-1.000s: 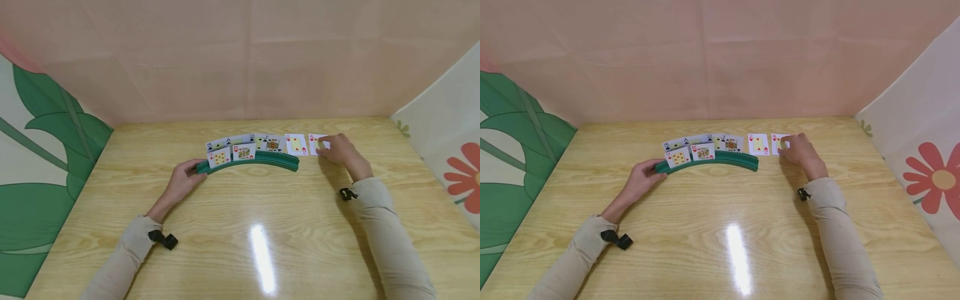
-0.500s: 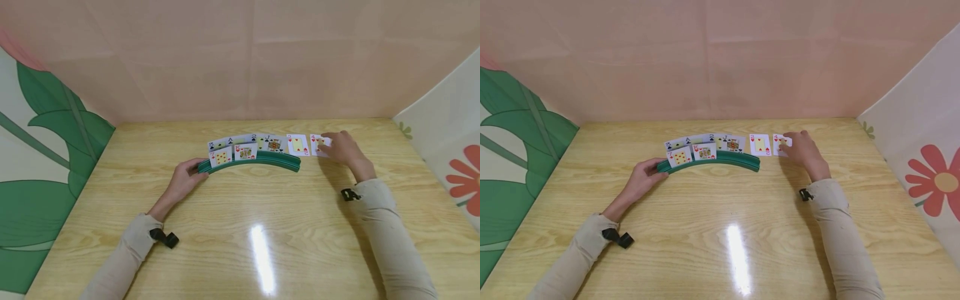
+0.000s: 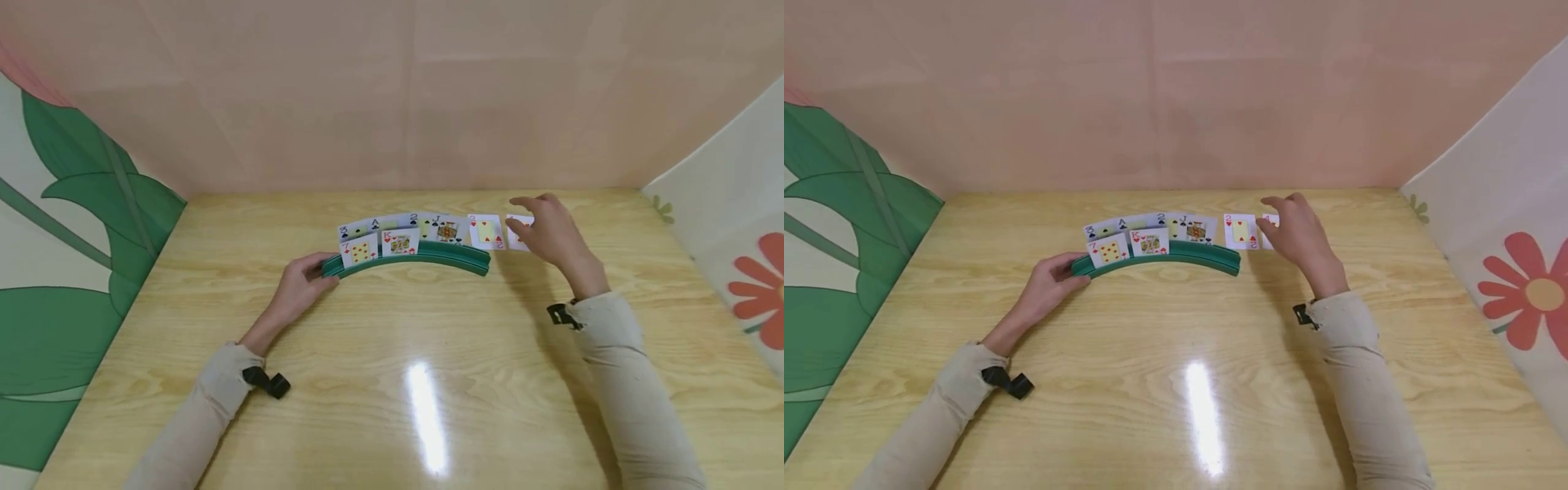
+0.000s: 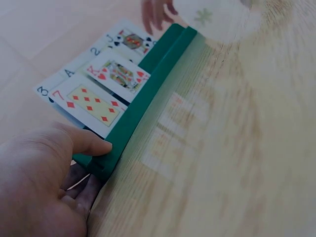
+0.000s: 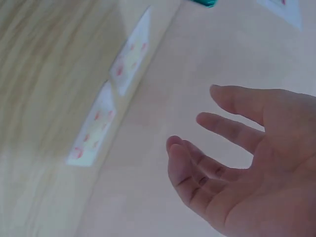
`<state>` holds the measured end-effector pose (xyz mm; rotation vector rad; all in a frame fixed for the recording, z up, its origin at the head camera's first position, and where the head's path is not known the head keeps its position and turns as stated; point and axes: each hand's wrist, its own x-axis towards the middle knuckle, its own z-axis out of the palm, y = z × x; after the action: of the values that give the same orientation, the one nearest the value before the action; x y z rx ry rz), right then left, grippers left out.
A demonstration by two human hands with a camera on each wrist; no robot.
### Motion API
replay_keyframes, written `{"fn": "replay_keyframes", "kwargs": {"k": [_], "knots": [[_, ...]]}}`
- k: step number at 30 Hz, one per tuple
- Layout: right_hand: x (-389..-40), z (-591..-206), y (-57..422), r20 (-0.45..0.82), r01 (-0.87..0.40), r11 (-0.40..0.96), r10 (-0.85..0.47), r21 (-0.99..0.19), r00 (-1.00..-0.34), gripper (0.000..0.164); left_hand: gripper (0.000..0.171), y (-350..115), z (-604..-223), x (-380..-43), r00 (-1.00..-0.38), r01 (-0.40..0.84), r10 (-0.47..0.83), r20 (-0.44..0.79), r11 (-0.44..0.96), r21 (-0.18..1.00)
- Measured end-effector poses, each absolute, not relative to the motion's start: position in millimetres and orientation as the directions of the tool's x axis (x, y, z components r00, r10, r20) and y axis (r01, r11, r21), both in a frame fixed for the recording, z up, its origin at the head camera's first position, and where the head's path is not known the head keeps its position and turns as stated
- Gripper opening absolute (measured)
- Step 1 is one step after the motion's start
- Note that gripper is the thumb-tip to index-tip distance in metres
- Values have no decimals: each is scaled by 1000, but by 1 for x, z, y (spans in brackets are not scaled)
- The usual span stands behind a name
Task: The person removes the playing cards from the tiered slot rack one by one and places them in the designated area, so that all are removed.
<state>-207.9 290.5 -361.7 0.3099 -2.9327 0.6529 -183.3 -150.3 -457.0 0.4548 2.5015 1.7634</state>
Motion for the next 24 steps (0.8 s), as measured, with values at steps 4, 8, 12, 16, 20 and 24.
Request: {"fn": "replay_keyframes", "kwargs": {"k": [4,8,12,16,20,24], "knots": [[-204,-353,281,227,-256,866,-171,-429,-959,43,37,-150,-456,-184,-957,206,263,125,307,929],[-202,-351,272,272,-280,839,-165,-467,-948,40,38,-150,-456,-186,-957,199,265,117,308,930],[-203,-350,261,320,-317,814,-171,-487,-932,37,40,-150,-446,-182,-956,188,278,98,319,929],[-203,-343,247,353,-358,798,-196,-485,-915,35,39,-150,-447,-182,-954,194,282,105,311,930],[-198,-334,232,371,-387,791,-219,-474,-903,33,37,-150,-458,-185,-950,210,288,122,297,931],[-195,-328,214,398,-427,780,-250,-457,-883,32,37,-149,-457,-185,-950,216,285,126,309,926]]}}
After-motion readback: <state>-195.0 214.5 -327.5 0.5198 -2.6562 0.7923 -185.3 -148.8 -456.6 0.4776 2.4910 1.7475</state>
